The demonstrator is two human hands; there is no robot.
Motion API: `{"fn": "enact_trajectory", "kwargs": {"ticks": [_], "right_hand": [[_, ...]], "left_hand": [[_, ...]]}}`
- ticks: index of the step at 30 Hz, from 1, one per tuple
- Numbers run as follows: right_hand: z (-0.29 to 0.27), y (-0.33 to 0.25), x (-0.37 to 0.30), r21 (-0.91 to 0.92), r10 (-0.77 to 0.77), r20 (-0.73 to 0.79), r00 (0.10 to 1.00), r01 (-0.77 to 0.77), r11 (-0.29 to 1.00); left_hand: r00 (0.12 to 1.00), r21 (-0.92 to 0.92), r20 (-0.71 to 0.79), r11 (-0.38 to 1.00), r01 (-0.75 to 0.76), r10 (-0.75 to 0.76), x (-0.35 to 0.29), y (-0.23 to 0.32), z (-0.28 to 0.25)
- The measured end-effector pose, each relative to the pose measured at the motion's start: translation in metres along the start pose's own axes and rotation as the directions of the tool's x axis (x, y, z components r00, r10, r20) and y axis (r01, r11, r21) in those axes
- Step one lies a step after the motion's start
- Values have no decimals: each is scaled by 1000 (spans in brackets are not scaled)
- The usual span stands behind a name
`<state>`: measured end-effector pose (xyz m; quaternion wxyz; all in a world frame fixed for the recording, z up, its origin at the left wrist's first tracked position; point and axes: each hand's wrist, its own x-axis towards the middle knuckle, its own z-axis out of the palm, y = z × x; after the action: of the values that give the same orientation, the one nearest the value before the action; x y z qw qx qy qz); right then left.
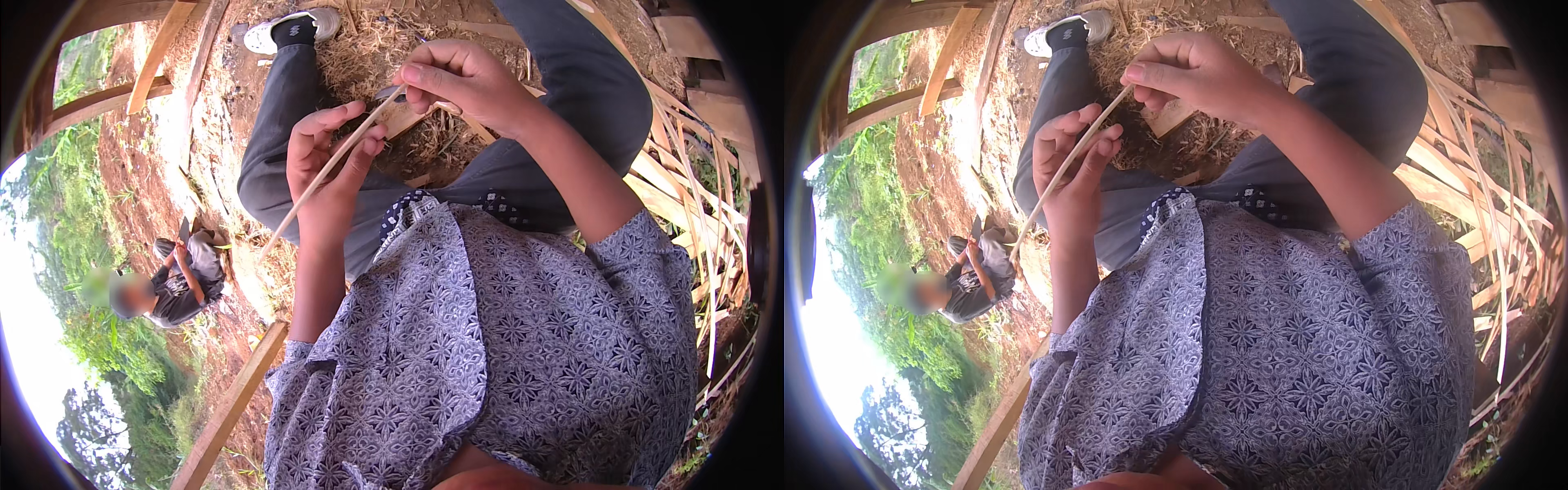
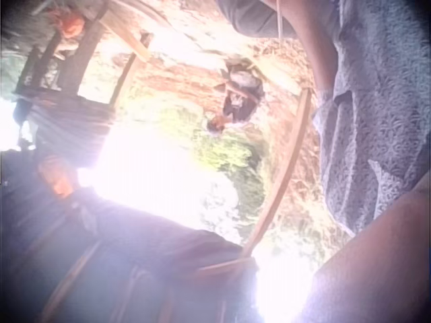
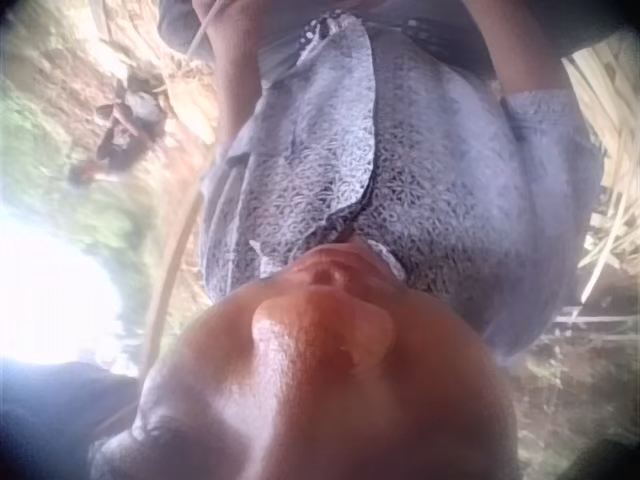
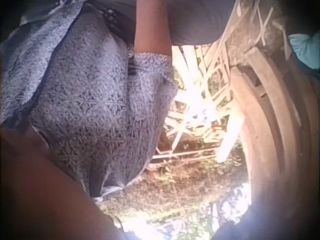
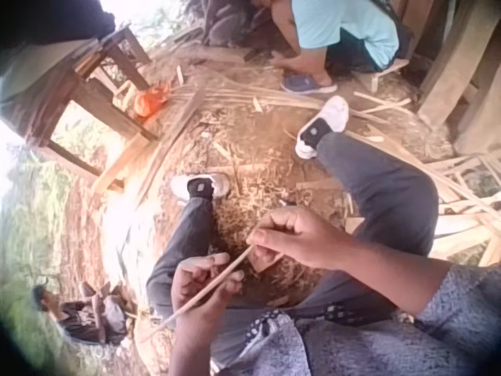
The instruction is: The person sits on the ground and uses a knife to shave and shape a thin wooden stick. They rotate the stick and scrape the surface to smooth it. The person then uses a small piece of sandpaper to rub the stick for a finer finish.
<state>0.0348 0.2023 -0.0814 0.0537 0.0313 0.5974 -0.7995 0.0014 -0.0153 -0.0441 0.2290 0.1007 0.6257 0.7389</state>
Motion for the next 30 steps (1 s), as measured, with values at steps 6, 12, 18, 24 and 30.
{"fn": "enact_trajectory", "kwargs": {"ticks": [6, 12, 18, 24, 30], "right_hand": [[-1, -22, -3, -138, -96, 182, 979, 122, 983], [8, -30, -3, -90, -194, 143, 970, 208, 974], [8, -34, -4, 107, -232, 213, 949, 214, 971], [10, -42, -4, -41, -176, 205, 963, 188, 981], [9, -19, 12, -97, -41, 150, 988, 56, 994]], "left_hand": [[855, -120, 323, 879, 462, -405, -8, 27, -14], [895, 42, 316, 948, 316, -313, -14, 40, -10], [902, -176, 285, 907, 383, -325, -20, 52, 2], [891, -227, 342, 894, 387, -299, -21, 50, -2], [894, 43, 205, 916, 399, -399, -18, 38, -6]]}}
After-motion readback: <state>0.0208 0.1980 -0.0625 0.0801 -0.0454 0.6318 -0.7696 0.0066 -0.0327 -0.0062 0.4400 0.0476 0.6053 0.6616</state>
